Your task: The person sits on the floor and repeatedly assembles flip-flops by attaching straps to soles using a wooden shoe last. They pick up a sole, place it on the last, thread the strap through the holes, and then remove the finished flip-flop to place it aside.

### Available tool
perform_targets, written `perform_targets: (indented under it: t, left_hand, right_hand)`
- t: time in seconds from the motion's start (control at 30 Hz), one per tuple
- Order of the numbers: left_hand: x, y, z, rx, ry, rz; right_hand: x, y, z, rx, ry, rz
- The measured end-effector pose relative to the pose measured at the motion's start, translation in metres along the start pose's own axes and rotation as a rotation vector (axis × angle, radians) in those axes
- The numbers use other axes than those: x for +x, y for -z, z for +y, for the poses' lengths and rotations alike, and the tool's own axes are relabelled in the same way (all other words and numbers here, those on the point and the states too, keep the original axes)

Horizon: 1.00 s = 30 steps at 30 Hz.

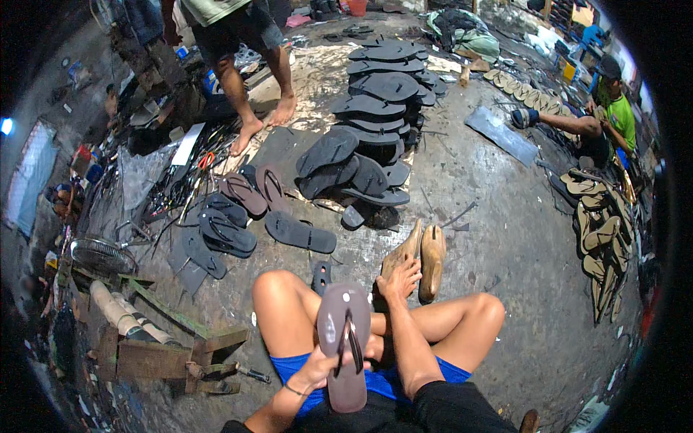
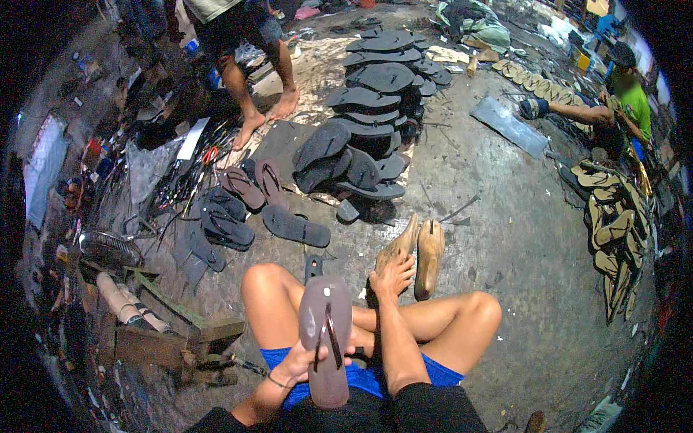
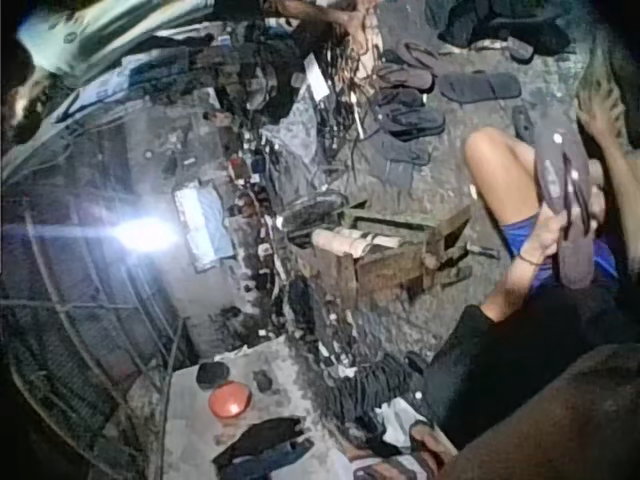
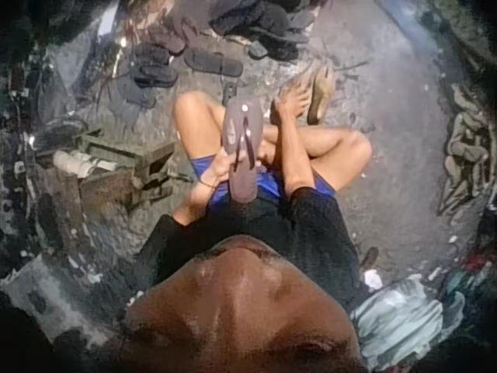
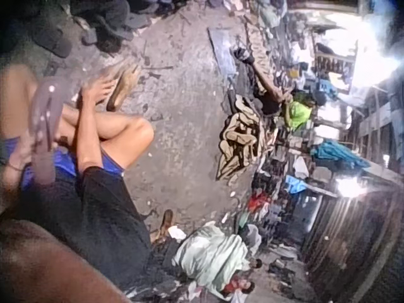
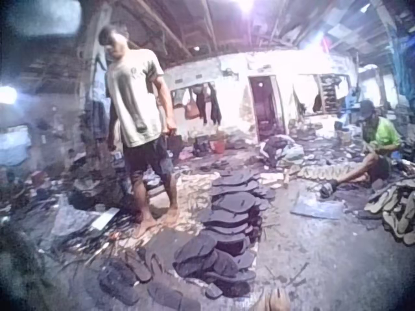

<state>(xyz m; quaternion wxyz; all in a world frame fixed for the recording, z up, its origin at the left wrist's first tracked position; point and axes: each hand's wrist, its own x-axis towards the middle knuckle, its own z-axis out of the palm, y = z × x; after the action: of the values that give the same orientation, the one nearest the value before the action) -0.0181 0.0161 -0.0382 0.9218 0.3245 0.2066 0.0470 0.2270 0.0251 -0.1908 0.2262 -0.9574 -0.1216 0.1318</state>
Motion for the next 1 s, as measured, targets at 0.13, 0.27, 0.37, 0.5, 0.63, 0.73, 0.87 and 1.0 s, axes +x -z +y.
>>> perform_targets:
  t: [0.13,0.27,0.37,0.5,0.63,0.73,0.87,1.0]
  left_hand:
    - [0.034,0.020,0.018,0.024,-0.097,0.053]
    - [0.048,0.017,0.052,-0.001,-0.368,0.199]
    - [0.058,0.020,0.058,-0.104,-0.389,0.265]
    - [0.066,0.030,0.063,-0.154,-0.402,0.321]
    - [0.061,0.037,0.057,-0.143,-0.388,0.266]
    - [0.045,0.034,0.040,-0.126,-0.244,0.285]
    - [0.023,0.020,0.011,-0.298,-0.373,0.415]
    - [0.010,0.022,0.007,-0.417,-0.311,0.440]
  right_hand:
    - [0.039,-0.033,0.071,1.300,-0.123,-0.018]
    - [-0.055,0.119,0.034,2.058,-0.123,-0.649]
    - [-0.090,0.188,0.034,1.457,0.062,-0.695]
    - [-0.128,0.224,0.059,1.330,0.013,-1.027]
    - [-0.155,0.225,0.059,1.117,0.051,-1.134]
    - [-0.170,0.230,0.034,0.697,0.482,-0.780]
    - [-0.192,0.236,0.006,0.490,0.556,-0.650]
    - [-0.204,0.231,0.002,0.439,0.674,-0.508]
